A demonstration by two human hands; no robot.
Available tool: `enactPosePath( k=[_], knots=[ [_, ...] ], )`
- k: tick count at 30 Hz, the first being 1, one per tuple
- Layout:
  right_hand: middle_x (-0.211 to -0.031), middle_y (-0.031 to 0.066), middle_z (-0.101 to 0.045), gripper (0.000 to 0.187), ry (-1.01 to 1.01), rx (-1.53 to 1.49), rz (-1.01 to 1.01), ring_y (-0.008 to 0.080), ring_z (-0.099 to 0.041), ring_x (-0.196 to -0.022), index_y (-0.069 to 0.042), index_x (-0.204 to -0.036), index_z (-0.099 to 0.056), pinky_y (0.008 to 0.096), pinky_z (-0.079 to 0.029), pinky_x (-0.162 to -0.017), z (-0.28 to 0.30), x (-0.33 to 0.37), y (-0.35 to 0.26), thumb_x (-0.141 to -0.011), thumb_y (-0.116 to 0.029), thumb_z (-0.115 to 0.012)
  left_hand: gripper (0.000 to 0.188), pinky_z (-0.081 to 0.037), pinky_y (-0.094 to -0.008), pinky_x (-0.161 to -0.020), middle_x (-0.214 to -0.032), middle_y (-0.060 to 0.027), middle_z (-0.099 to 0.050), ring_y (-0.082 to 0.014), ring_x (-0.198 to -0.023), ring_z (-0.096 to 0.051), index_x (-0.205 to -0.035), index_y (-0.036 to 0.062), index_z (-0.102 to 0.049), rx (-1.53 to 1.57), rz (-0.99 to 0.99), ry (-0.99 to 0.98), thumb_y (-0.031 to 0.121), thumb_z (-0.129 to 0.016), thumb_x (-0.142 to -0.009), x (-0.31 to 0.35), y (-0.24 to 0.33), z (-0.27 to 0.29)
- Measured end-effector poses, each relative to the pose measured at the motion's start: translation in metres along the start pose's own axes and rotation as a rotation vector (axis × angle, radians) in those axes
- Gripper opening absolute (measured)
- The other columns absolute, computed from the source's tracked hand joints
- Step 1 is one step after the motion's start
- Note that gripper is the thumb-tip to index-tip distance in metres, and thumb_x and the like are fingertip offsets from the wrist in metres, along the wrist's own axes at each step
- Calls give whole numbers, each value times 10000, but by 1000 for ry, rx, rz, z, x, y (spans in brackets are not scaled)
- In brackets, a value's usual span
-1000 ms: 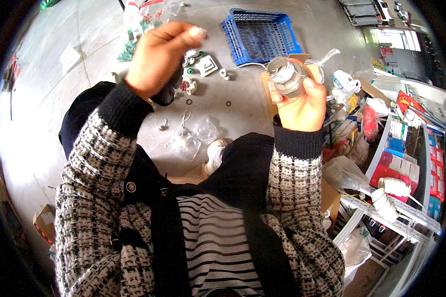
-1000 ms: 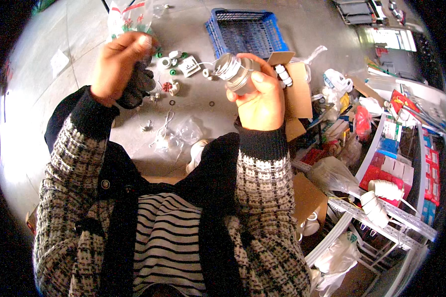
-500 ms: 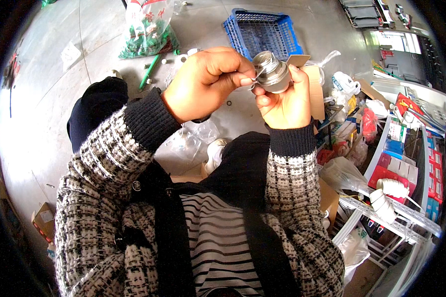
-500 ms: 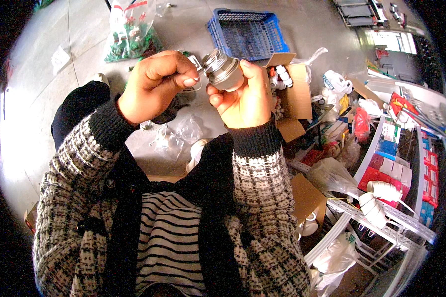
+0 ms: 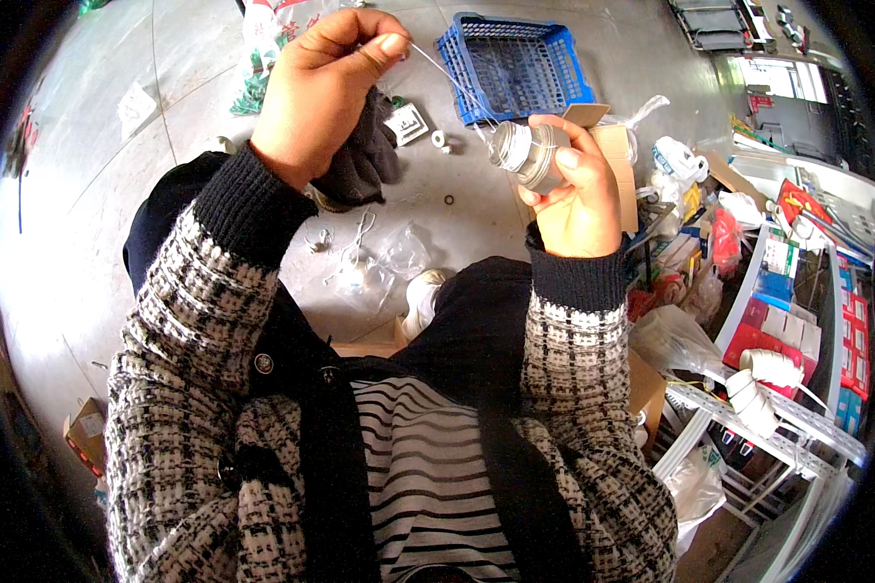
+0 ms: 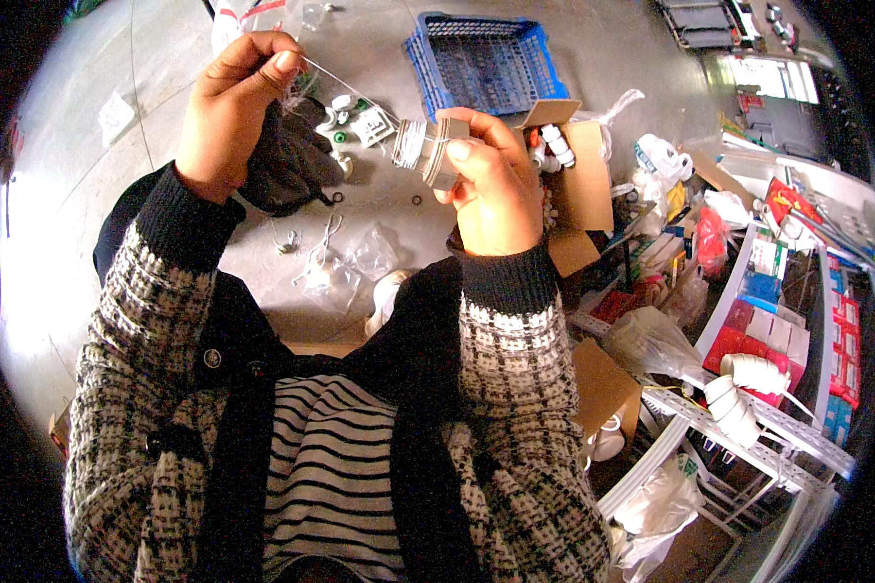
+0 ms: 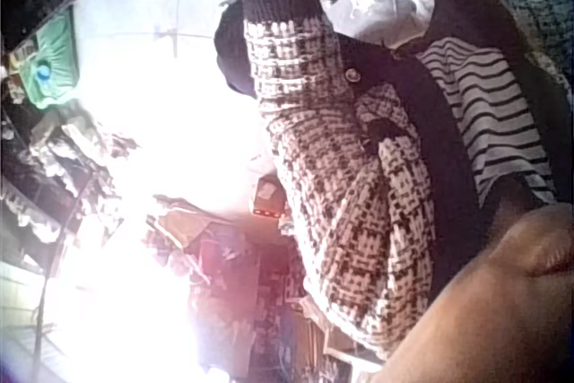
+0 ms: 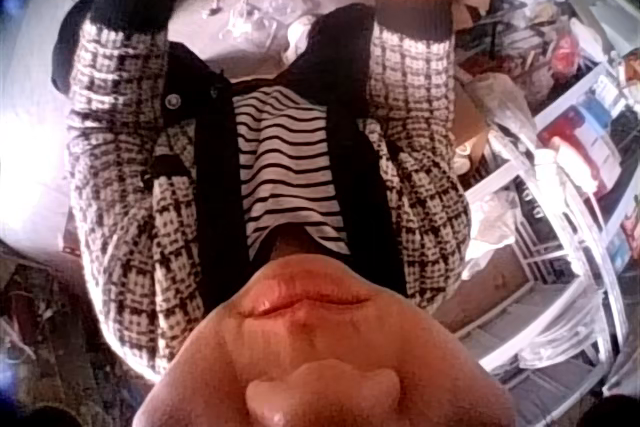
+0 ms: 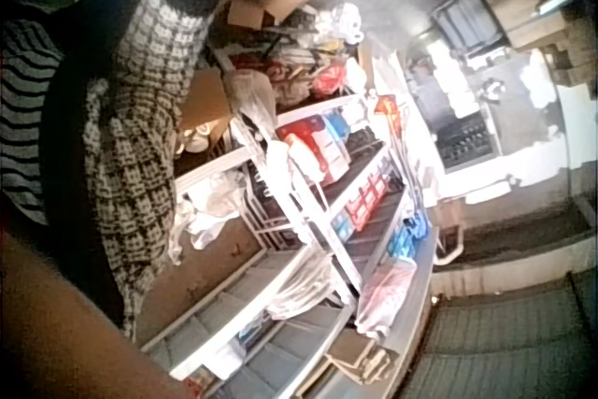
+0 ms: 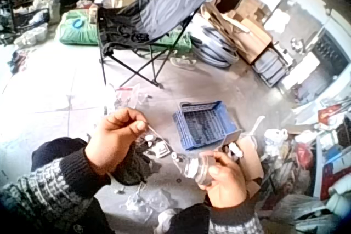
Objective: The person sits on the floor and assembles a metal pipe fitting by hand. They pick up small white plastic rings and insert them into the threaded end of the fitting, then use a cloth to wipe the exterior of the fitting.
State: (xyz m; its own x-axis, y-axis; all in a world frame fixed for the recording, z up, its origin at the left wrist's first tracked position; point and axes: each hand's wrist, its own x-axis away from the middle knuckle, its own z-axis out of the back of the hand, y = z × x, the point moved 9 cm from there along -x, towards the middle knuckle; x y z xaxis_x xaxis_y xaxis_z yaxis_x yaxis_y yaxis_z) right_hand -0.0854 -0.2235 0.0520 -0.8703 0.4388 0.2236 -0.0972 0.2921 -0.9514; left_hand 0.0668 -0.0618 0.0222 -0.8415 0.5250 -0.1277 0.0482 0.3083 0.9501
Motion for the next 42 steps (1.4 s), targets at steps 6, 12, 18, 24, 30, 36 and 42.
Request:
enactPosePath(
  k=[6,12,18,24,30,36,42],
  knots=[
    [-911,103,-607,362,32,-104,71,163,-561,-724,12,-1038,-527,265,-415,-517,8,-2,-7,-764,-223,-544,56,-332,-178,-680,-799,54,-525,-47,-736,-432,-881,49,-569,-12,-45,49,92,-534,-871,-4,-6,15],
    [-860,64,-610,278,88,-138,115,161,-566,-725,-34,-965,-568,264,-411,-500,33,-3,-17,-753,-214,-553,79,-319,-171,-606,-775,46,-515,-43,-677,-409,-886,52,-580,14,19,238,115,-533,-871,-10,-7,60],
    [-866,80,-615,290,67,-230,88,177,-564,-711,-31,-960,-566,267,-395,-475,38,-3,-14,-767,-247,-541,122,-357,-195,-657,-817,14,-553,-67,-706,-447,-930,34,-586,-202,-83,400,127,-534,-872,-14,-6,97],
    [-829,117,-615,319,174,-303,146,199,-525,-564,-32,-920,-544,263,-358,-418,69,-1,-30,-771,-315,-542,229,-411,-233,-722,-912,-21,-602,-114,-795,-528,-1027,40,-589,-92,41,665,194,-582,-858,-8,-11,138],
    [-835,116,-616,317,161,-324,51,211,-523,-567,-58,-935,-539,263,-372,-425,63,0,-19,-775,-332,-535,136,-438,-232,-679,-828,-22,-622,-93,-705,-536,-882,10,-628,-641,43,-4,129,-617,-816,-6,-21,40],
    [-853,185,-581,473,-99,-490,-141,244,-513,-619,47,-1005,-529,254,-403,-424,23,-3,7,-766,-361,-516,150,-447,-244,-620,-945,-96,-544,-140,-700,-521,-888,10,-626,-687,-217,-373,86,-658,-763,23,-18,-49],
    [-818,134,-609,476,-185,-504,-304,235,-534,-592,40,-998,-560,278,-386,-420,-2,-2,22,-757,-368,-510,401,-400,-202,-581,-891,0,-511,-50,-655,-451,-1088,70,-573,-300,-43,-445,139,-715,-719,30,-3,-71]
  ],
)
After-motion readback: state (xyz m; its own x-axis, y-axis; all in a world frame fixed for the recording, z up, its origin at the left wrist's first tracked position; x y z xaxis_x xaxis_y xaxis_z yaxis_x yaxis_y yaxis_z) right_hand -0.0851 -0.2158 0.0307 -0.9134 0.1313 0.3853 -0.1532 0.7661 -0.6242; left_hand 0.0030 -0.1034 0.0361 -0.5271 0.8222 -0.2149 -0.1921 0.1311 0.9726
